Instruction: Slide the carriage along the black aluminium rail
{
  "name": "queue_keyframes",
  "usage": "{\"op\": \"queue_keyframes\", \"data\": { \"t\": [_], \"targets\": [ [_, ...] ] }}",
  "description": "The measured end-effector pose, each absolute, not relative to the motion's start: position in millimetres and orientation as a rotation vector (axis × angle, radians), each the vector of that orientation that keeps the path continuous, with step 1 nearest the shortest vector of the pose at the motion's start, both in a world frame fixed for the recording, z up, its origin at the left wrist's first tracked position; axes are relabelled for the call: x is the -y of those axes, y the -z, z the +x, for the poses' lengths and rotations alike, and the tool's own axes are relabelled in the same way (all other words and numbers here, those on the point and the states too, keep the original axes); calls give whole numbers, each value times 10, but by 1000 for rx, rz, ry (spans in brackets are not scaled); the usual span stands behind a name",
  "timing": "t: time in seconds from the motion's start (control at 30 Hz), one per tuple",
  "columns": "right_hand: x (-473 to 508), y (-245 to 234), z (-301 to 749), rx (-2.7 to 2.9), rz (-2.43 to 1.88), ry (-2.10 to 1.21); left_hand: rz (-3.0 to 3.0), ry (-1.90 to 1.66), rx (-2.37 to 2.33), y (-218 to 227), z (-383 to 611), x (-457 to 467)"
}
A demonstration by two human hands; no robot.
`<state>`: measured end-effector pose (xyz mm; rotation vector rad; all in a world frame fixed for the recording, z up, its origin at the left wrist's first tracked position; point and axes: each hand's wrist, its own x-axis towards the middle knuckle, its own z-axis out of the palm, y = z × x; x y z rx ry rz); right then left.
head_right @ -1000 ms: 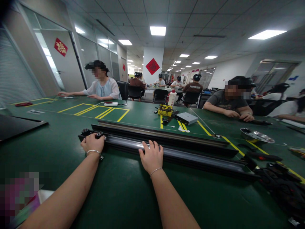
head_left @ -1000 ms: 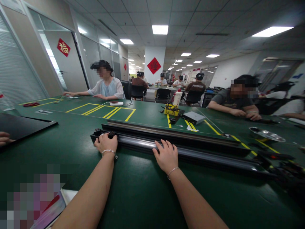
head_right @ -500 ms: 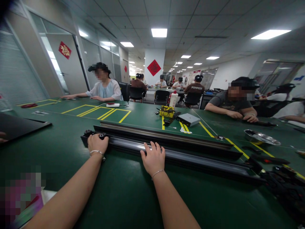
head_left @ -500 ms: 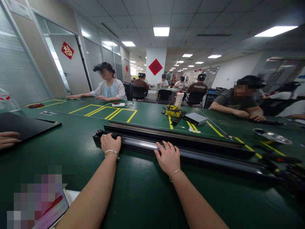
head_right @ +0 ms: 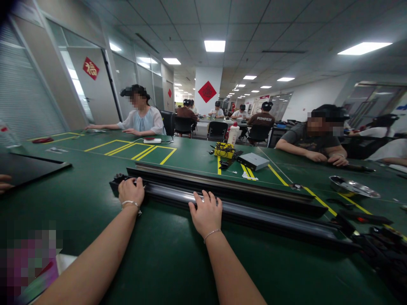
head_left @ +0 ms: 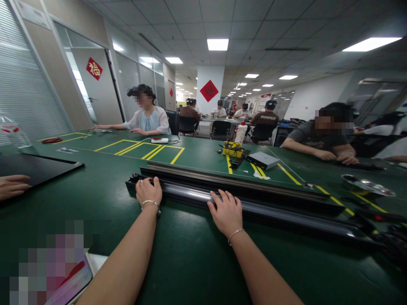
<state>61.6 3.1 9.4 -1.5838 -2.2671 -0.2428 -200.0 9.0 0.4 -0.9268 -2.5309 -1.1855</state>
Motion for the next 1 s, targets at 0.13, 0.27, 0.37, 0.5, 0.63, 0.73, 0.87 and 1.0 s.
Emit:
{"op": "queue_keyframes", "data": {
  "t": [0.13, 0.27, 0.37, 0.5, 0.63, 0.73, 0.87, 1.0],
  "targets": [
    [-41, -79, 617, 2257, -1565, 247, -899, 1192, 2514, -1, -2006, -98],
    [-38, -83, 615, 2256, -1573, 237, -886, 1193, 2476, 6, -2021, -114],
    [-31, -91, 614, 2261, -1590, 241, -872, 1203, 2465, 9, -2030, -120],
    [-29, -90, 615, 2259, -1574, 251, -858, 1221, 2467, 3, -2024, -116],
    [-34, -82, 616, 2259, -1579, 259, -846, 1251, 2467, 4, -2016, -111],
    [-36, -80, 617, 2259, -1589, 252, -845, 1248, 2463, 11, -2017, -114],
    [-36, -82, 620, 2247, -1581, 241, -845, 1223, 2452, 15, -2019, -120],
    [-30, -90, 618, 2242, -1568, 223, -842, 1193, 2452, 14, -2024, -123]
  ]
}}
